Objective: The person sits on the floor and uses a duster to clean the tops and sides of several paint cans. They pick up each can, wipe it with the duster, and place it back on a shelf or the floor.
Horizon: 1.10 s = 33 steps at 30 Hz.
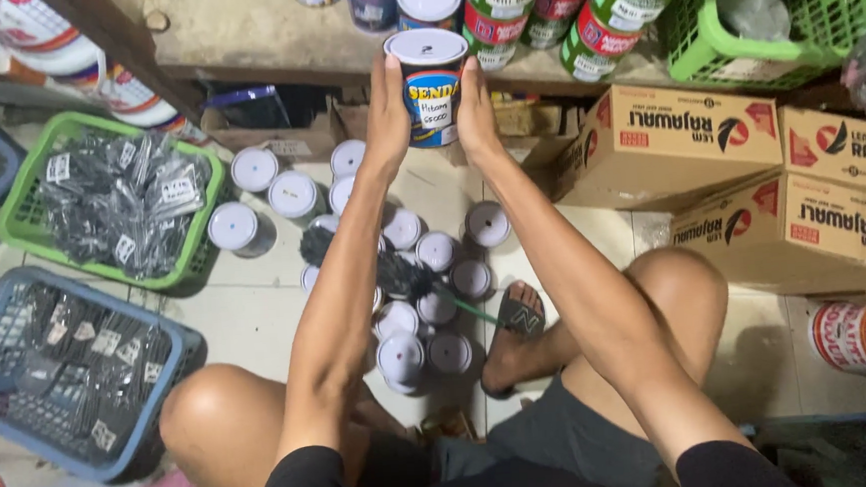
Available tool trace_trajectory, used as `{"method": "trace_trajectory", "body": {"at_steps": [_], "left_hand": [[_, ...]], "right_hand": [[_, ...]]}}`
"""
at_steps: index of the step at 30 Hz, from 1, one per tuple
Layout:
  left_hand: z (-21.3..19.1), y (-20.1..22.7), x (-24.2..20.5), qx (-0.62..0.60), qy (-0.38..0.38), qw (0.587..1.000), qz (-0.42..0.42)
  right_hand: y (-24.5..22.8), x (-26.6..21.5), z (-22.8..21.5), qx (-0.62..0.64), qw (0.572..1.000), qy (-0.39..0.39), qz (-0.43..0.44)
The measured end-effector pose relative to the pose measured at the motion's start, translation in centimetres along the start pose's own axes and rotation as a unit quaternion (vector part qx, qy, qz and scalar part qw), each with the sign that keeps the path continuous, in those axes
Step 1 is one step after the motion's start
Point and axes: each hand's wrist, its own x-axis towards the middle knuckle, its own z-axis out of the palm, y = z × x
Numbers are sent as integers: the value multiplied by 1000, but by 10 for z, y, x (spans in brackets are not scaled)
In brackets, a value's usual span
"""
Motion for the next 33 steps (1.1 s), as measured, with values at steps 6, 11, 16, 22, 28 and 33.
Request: {"method": "trace_trajectory", "body": {"at_steps": [6, 11, 16, 22, 28, 33], "left_hand": [[0, -5, 76, -29, -25, 998, 54], [-4, -49, 144, -91, -66, 968, 224], [-1, -59, 170, -36, -33, 985, 164], [10, -73, 202, 8, 18, 977, 214], [11, -97, 220, 12, 15, 982, 186], [13, -114, 226, 18, 27, 965, 259]], "right_hand": [[-15, 70, 6, 78, 986, -66, -130], [-21, 111, 16, 148, 959, -146, -192], [-22, 142, 16, 76, 967, -135, -204], [-15, 173, 15, 20, 957, -100, -273], [-29, 161, 25, -154, 947, -10, -281], [-56, 138, 38, -299, 869, 42, -392]]}}
